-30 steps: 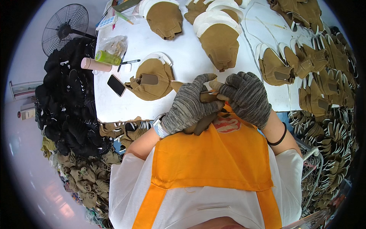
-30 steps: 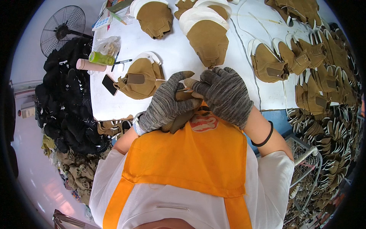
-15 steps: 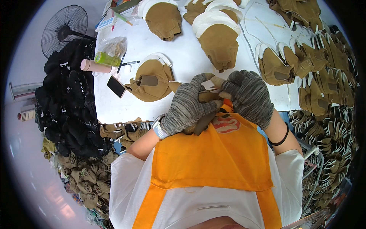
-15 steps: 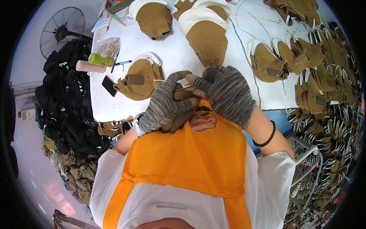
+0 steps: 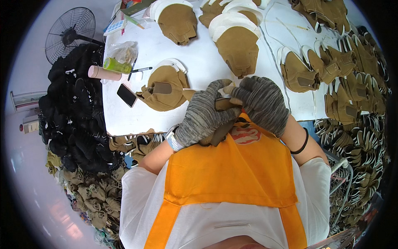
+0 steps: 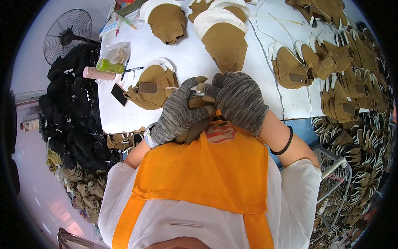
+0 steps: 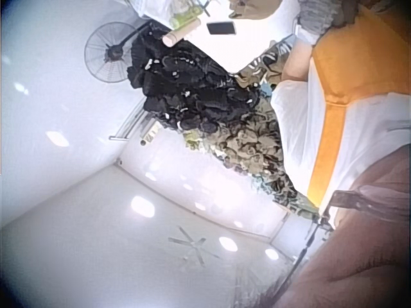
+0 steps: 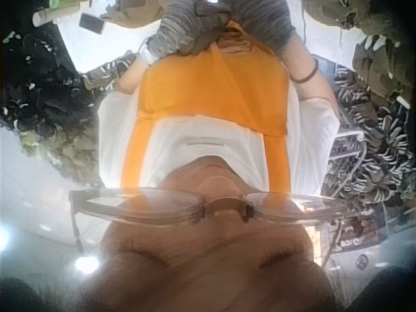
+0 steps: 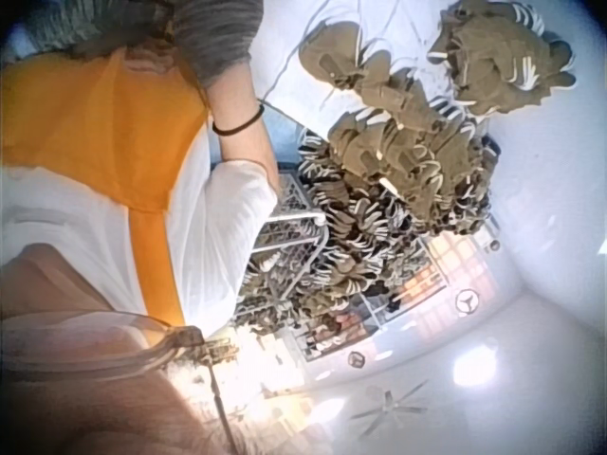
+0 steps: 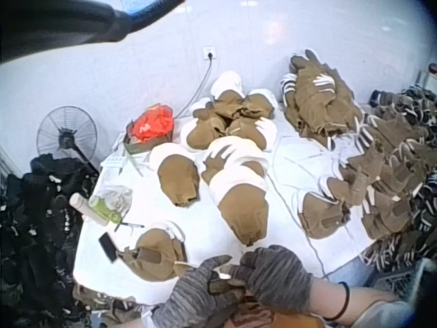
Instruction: The person uses a pair of nippers to trim excess material from the edges of tan shoe uppers and removes small scraps by hand.
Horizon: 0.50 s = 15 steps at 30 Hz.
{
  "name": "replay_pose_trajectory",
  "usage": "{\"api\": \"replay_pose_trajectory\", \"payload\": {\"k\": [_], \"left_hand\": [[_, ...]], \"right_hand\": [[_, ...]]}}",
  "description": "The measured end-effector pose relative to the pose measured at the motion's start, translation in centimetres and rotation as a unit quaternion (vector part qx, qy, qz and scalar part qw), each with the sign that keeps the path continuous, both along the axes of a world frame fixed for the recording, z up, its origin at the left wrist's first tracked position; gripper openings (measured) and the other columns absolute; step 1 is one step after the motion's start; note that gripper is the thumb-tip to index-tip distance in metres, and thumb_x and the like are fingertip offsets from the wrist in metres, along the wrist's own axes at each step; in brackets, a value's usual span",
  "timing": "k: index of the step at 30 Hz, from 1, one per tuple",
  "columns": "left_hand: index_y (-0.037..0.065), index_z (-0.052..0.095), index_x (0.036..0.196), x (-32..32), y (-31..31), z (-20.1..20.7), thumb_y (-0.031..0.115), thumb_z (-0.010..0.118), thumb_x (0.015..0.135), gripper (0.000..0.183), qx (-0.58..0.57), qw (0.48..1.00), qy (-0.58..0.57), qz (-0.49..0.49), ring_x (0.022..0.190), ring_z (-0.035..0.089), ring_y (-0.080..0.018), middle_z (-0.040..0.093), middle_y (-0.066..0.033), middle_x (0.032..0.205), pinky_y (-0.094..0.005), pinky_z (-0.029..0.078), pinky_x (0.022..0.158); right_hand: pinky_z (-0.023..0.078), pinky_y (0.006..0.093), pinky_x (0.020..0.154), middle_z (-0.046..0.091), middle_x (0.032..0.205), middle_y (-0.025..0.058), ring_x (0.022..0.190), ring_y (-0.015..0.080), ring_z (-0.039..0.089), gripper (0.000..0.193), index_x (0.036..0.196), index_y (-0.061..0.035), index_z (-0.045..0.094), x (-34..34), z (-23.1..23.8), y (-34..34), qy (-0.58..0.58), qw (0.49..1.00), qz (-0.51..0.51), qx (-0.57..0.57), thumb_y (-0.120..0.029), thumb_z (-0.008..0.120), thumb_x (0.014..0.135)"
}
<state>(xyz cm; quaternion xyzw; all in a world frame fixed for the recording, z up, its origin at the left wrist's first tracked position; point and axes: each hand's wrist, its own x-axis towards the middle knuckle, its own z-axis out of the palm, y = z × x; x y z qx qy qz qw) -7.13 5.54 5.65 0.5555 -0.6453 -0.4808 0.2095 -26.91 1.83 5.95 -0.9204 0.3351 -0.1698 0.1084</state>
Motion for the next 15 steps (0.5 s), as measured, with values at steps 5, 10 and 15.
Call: {"api": "replay_pose_trajectory", "payload": {"k": [5,10,15], "left_hand": [[-0.001,0.041,0.133,0.1,-0.1,0.0,0.032,0.079,0.073,0.077,0.014,0.998,0.041,0.043,0.086,0.066,-0.0264,0.066,-0.0142,0.083,-0.0336,0.052,0.076],[-0.003,0.037,0.136,0.4,-0.1,-0.2,0.029,0.081,0.072,0.084,-0.014,0.998,0.041,0.039,0.092,0.064,-0.0240,0.064,-0.0145,0.091,-0.0336,0.051,0.081],[-0.001,0.031,0.140,2.5,-0.4,-2.1,0.029,0.080,0.075,0.088,-0.157,0.974,0.143,0.083,0.113,0.052,-0.0230,0.048,-0.0155,0.125,-0.0355,0.047,0.091]], "right_hand": [[0.048,0.0293,0.081,0.061,0.097,0.0088,0.084,0.0201,0.057,0.031,0.102,-0.0034,0.059,0.2,-0.3,-0.4,-0.351,0.835,-0.199,0.373,-0.027,0.067,0.084],[0.048,0.0286,0.079,0.061,0.088,0.0078,0.082,0.0160,0.056,0.043,0.098,-0.0007,0.057,0.4,-1.6,0.7,-0.271,0.845,-0.183,0.424,-0.036,0.074,0.080],[0.048,0.0267,0.074,0.064,0.094,0.0037,0.080,0.0140,0.057,0.039,0.098,-0.0040,0.057,0.5,-1.5,0.0,-0.463,0.701,-0.142,0.523,-0.027,0.079,0.075]]}}
